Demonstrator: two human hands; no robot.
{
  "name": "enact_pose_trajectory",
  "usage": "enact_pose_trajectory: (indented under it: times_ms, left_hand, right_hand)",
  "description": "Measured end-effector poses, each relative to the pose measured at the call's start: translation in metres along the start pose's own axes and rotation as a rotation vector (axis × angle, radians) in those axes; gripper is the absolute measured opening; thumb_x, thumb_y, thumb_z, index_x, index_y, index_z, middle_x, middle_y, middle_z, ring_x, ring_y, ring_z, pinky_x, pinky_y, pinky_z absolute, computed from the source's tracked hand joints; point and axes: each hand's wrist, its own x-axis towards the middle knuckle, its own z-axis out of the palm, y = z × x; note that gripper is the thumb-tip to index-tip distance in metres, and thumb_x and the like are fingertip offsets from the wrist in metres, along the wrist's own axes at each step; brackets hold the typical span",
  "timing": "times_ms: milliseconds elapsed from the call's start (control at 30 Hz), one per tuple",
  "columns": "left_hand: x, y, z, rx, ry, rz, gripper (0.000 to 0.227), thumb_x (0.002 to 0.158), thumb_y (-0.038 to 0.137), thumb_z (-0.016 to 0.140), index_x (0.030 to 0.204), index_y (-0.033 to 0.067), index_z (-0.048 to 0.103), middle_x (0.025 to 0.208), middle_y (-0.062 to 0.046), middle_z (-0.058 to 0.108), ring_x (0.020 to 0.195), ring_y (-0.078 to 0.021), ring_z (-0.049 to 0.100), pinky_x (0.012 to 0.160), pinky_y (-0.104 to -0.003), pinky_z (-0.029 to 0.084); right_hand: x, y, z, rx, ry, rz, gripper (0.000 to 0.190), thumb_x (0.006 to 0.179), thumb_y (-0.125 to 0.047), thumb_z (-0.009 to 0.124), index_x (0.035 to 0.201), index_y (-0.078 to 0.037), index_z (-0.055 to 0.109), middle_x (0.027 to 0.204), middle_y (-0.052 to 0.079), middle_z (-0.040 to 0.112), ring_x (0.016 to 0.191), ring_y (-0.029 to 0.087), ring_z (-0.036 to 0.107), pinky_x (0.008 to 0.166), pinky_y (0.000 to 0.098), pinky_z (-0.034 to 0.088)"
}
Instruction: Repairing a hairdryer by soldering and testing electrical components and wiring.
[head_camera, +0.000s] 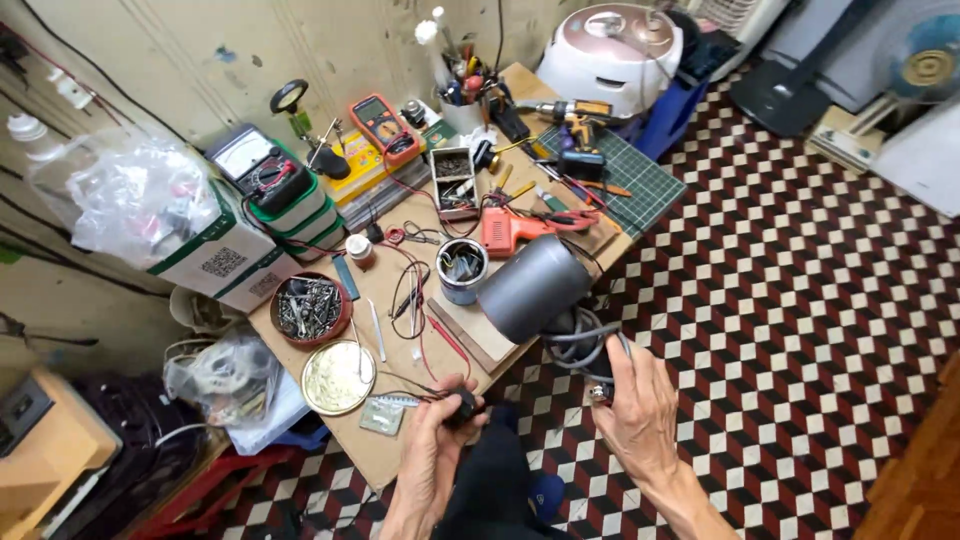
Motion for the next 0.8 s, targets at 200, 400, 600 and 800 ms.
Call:
enact_pose_trajectory:
  times_ms: [200,400,600,800]
  left_hand:
    - [0.042,0.017,0.026,-0.11,-0.017,0.225,0.036,0.094,0.025,0.065,0.116,-0.003,0.063,0.104,-0.007,0.068,0.094,-0.0159,0.062,0.076,-0.031,0.052]
    - [0.067,0.061,0.072,0.255,0.191,0.333,0.044,0.088,0.031,0.07,0.124,0.0062,0.067,0.089,-0.001,0.069,0.073,-0.0093,0.058,0.059,-0.025,0.04]
    - [0.109,0.071,0.088,0.407,0.151,0.467,0.054,0.085,0.03,0.077,0.133,0.008,0.068,0.084,0.003,0.067,0.074,-0.0054,0.06,0.067,-0.023,0.049]
    - [0.123,0.083,0.093,0.487,0.197,0.417,0.055,0.084,0.03,0.077,0.134,0.0102,0.067,0.074,0.002,0.065,0.07,-0.0066,0.062,0.067,-0.024,0.05]
  right_hand:
    - [0.054,0.045,0.027,-0.04,-0.014,-0.2,0.079,0.058,0.005,0.075,0.133,-0.007,0.054,0.121,0.015,0.059,0.109,0.036,0.057,0.095,0.0483,0.044]
    - [0.113,0.082,0.058,-0.013,-0.053,-0.359,0.075,0.061,0.001,0.078,0.132,-0.008,0.055,0.12,0.015,0.057,0.111,0.035,0.056,0.098,0.0498,0.041]
    - [0.154,0.112,0.092,-0.037,-0.07,-0.463,0.073,0.065,0.0,0.079,0.134,-0.009,0.055,0.121,0.015,0.056,0.117,0.034,0.055,0.102,0.0503,0.039]
    - [0.186,0.123,0.114,-0.003,-0.083,-0.579,0.07,0.066,-0.004,0.081,0.132,-0.011,0.058,0.121,0.013,0.056,0.118,0.033,0.056,0.1,0.0502,0.038]
